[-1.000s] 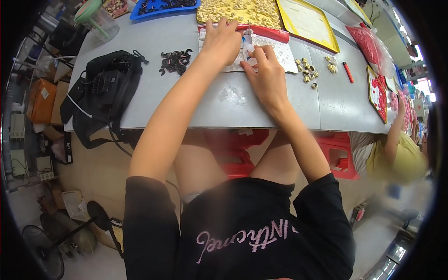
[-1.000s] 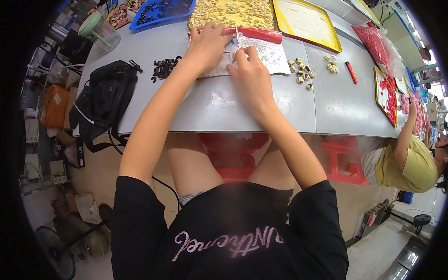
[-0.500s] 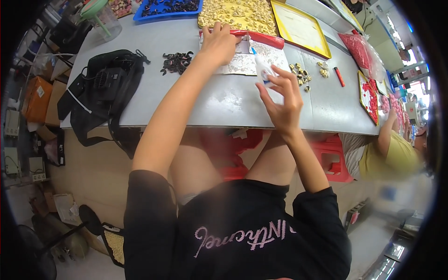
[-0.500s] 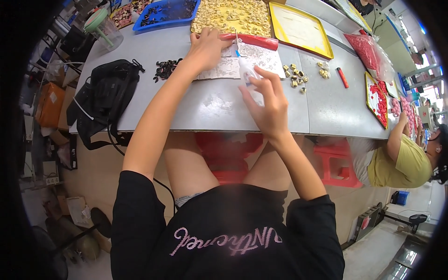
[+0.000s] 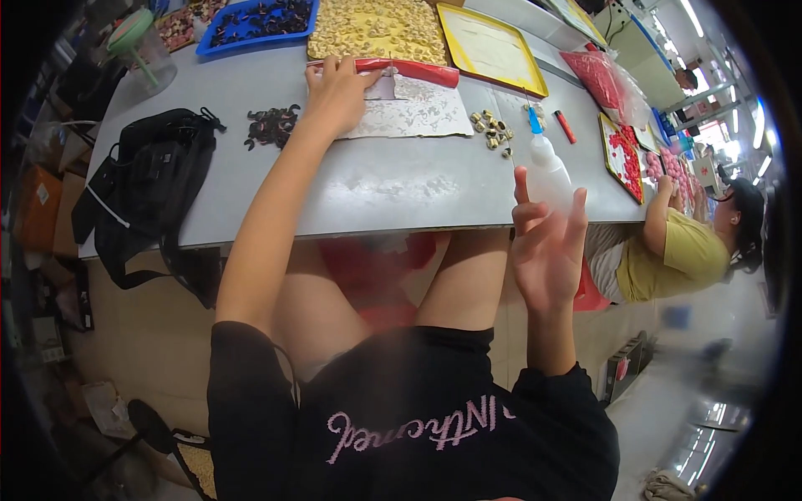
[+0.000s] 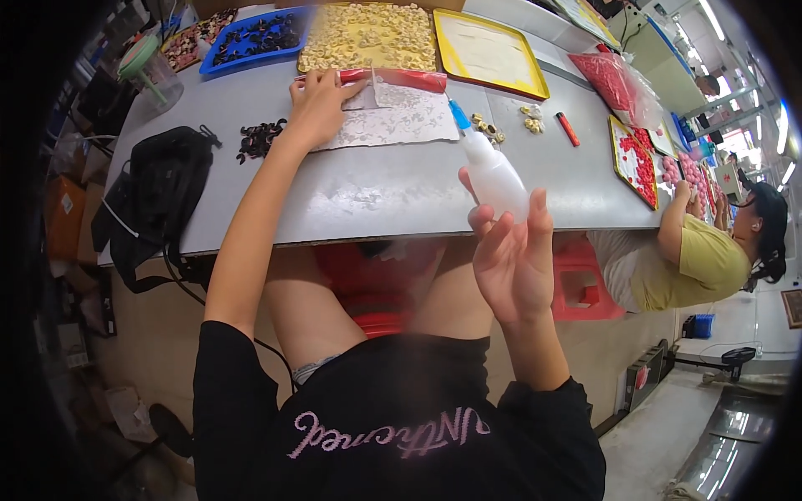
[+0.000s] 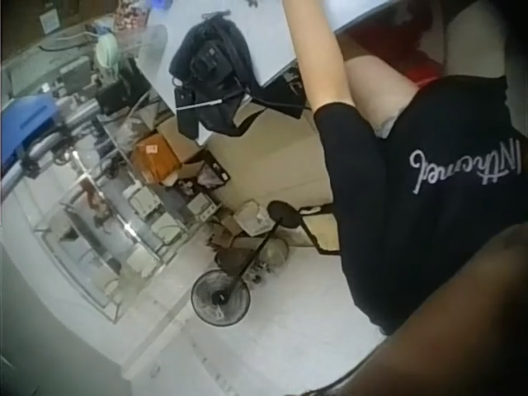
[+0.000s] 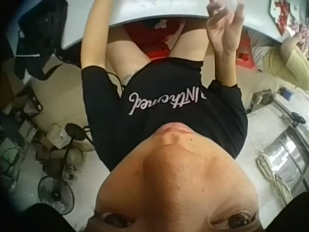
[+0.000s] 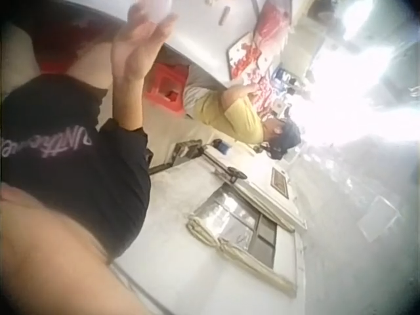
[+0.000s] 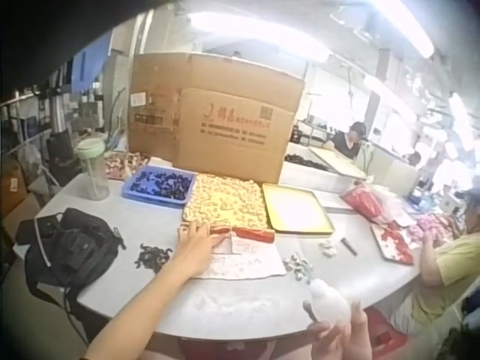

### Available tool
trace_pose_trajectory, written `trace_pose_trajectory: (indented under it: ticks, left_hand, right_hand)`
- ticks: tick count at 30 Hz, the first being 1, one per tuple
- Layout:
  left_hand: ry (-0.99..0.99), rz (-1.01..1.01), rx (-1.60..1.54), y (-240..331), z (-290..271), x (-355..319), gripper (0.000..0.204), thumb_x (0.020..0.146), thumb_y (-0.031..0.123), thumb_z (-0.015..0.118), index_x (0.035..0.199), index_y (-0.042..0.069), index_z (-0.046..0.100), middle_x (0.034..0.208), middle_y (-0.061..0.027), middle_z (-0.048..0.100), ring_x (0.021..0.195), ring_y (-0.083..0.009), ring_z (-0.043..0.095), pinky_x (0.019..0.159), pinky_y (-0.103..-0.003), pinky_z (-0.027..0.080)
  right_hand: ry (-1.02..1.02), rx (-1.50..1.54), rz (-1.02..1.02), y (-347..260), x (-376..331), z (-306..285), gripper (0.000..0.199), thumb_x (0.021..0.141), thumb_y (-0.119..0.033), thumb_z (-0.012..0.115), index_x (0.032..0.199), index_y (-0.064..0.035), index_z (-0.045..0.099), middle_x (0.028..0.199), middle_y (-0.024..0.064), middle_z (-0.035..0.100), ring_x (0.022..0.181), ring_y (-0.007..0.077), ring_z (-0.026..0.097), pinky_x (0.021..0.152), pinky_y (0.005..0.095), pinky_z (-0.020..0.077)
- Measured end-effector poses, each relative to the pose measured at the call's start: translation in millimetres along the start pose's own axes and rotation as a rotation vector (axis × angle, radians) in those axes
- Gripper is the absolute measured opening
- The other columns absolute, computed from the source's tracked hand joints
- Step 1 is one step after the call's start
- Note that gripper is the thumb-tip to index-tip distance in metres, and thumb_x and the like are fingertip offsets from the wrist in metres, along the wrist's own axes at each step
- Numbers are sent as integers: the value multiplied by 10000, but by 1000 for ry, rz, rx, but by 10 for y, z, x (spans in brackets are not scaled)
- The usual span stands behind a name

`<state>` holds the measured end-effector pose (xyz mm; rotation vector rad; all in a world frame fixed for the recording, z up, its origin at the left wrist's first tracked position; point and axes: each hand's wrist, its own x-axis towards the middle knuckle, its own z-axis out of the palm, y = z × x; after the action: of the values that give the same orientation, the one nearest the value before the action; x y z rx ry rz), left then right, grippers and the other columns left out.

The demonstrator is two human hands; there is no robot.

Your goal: Assemble small plastic components and gold rings using glue.

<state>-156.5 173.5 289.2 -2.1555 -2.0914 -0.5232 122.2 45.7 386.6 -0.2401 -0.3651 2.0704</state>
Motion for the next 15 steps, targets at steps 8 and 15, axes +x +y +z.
trace_pose_trajectory:
  ticks: [8,15]
  left_hand:
    - [71,17,17,21,-89,85,535,779,-37,485,1225,233,608,1094,-76,502,1138,-254,397,1006,-437,235]
    - [254,29,-203,-240,-407,-165,264,787,88,605,1035,152,673,1078,-77,533,1081,-269,443,968,-405,312]
  right_hand:
    - [-29,86,49,-37,-11,28,705,949,-397,482,1416,12,149,1342,230,371,889,146,555,792,168,561]
    - [45,-303,-162,38,137,-194,479,940,-315,536,1233,28,377,1340,261,380,990,181,591,856,197,535]
